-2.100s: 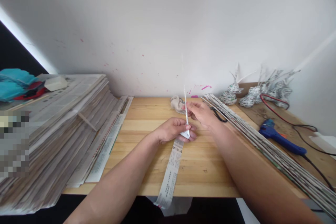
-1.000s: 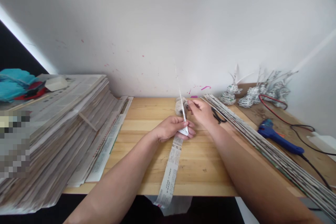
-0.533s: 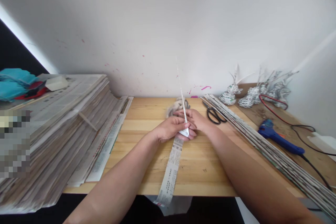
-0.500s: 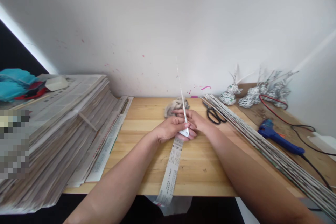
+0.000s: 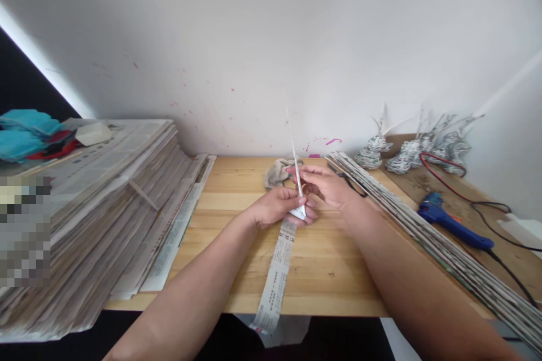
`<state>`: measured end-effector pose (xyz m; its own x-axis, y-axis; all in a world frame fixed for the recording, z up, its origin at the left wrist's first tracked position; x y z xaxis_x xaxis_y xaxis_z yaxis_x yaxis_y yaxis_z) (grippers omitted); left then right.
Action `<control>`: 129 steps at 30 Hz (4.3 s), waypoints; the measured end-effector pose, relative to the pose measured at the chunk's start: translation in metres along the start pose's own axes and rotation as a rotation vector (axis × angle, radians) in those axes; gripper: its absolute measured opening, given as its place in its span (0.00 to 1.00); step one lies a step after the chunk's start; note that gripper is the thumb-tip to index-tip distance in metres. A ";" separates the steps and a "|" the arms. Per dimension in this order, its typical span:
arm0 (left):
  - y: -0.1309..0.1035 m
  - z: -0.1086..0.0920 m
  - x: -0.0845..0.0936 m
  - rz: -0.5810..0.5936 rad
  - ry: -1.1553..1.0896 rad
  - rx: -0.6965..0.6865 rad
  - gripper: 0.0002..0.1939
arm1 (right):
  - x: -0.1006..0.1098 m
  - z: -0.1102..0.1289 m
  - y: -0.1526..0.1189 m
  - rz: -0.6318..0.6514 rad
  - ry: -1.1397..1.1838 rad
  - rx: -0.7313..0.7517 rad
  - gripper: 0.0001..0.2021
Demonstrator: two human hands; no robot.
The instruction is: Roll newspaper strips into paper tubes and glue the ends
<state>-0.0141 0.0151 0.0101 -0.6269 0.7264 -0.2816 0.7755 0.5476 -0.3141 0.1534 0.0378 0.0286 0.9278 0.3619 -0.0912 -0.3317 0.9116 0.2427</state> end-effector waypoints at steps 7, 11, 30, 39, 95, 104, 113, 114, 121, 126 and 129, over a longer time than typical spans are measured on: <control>-0.001 -0.002 -0.004 0.033 -0.019 0.000 0.22 | -0.002 0.004 -0.008 0.172 0.162 -0.133 0.17; -0.001 -0.002 -0.005 0.023 -0.019 0.010 0.22 | 0.000 -0.001 -0.006 0.112 0.140 -0.137 0.14; 0.000 0.003 -0.005 0.075 0.000 0.020 0.21 | -0.001 0.009 -0.007 0.129 0.040 -0.121 0.17; 0.002 0.005 -0.003 0.062 0.014 0.032 0.22 | 0.000 0.008 -0.004 0.012 0.036 -0.065 0.15; 0.004 0.007 -0.004 0.092 0.007 0.061 0.21 | 0.002 0.015 -0.006 0.026 -0.115 -0.042 0.13; 0.002 0.005 -0.007 0.088 0.022 0.064 0.20 | 0.004 0.011 -0.006 0.142 -0.154 -0.061 0.15; 0.001 0.004 -0.007 0.069 0.053 0.070 0.21 | 0.006 0.016 -0.008 0.231 -0.151 -0.086 0.17; 0.001 0.004 -0.007 0.071 0.060 0.070 0.21 | 0.007 0.015 -0.008 0.246 -0.172 -0.091 0.17; 0.001 0.004 -0.007 0.071 0.070 0.067 0.21 | 0.007 0.015 -0.007 0.205 -0.240 -0.059 0.16; 0.000 0.003 -0.007 0.065 0.064 0.073 0.22 | 0.008 0.015 -0.007 0.235 -0.281 -0.079 0.18; -0.001 0.001 -0.009 0.066 0.056 0.092 0.21 | 0.008 0.014 -0.004 0.095 -0.310 -0.041 0.18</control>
<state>-0.0091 0.0072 0.0118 -0.5679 0.7828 -0.2544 0.8032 0.4594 -0.3792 0.1644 0.0339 0.0401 0.8983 0.3744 0.2301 -0.4197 0.8861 0.1967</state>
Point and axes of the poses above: each hand's wrist, its own y-axis towards the middle knuckle, its own x-axis out of the back of the hand, z = x × y, the point moved 1 cm from there along y, towards the middle knuckle, and after that the axes turned 12 degrees about x, right-handed, at the moved point
